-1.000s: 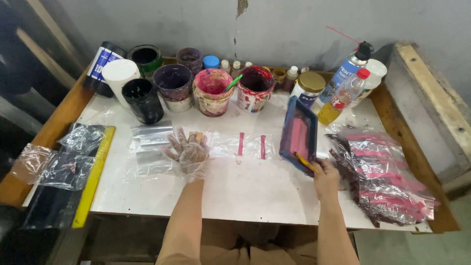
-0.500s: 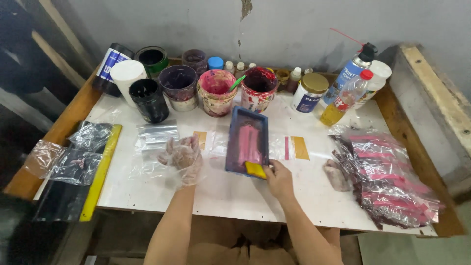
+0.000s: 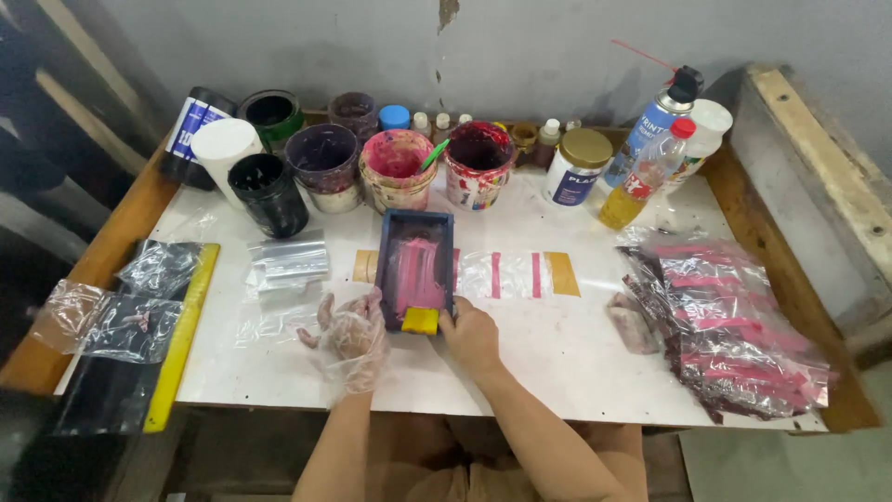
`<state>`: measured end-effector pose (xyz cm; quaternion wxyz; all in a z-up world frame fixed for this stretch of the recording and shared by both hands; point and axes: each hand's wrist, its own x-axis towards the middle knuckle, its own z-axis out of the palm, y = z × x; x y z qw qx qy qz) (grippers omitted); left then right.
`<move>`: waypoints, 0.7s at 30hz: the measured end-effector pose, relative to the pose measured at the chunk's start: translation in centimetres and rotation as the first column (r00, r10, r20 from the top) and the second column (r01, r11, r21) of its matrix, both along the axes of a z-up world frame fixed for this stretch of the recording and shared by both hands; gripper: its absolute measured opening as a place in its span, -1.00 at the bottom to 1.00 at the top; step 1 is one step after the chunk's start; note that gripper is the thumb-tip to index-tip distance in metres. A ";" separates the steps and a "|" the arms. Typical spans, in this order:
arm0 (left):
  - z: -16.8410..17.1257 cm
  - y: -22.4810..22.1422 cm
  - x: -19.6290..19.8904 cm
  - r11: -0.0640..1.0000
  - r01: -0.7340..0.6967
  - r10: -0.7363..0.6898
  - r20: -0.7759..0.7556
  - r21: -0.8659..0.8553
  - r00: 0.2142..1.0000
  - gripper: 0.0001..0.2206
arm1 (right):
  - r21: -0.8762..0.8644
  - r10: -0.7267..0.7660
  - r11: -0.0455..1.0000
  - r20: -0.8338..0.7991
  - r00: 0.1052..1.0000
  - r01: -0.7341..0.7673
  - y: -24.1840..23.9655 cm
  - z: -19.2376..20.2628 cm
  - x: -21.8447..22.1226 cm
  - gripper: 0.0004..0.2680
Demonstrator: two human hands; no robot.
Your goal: Applying and spreading pink ink onto a small screen printing frame using a sponge and a brush.
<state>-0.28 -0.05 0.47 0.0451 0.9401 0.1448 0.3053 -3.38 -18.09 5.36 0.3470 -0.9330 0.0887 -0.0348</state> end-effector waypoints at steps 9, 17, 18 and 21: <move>0.3 -0.1 0.2 0.998 0.034 -0.034 0.001 -0.045 0.999 -0.87 | -0.041 0.016 0.999 0.036 0.999 -0.014 0.3 -0.6 0.5 -0.68; 1.0 -0.5 0.1 0.995 0.058 -0.047 0.130 -0.078 0.990 -0.90 | -0.047 0.036 0.998 0.018 0.999 -0.036 0.2 -1.0 0.5 -0.68; 1.2 -0.5 -0.1 0.995 0.058 -0.047 0.130 -0.078 0.990 -0.90 | -0.047 0.037 0.998 0.019 0.999 -0.036 0.3 -0.6 0.4 -0.68; 1.3 -0.4 -0.3 0.995 0.062 -0.056 0.071 -0.080 0.996 -0.92 | -0.079 0.047 0.996 0.019 0.999 -0.046 0.4 0.0 0.2 -0.69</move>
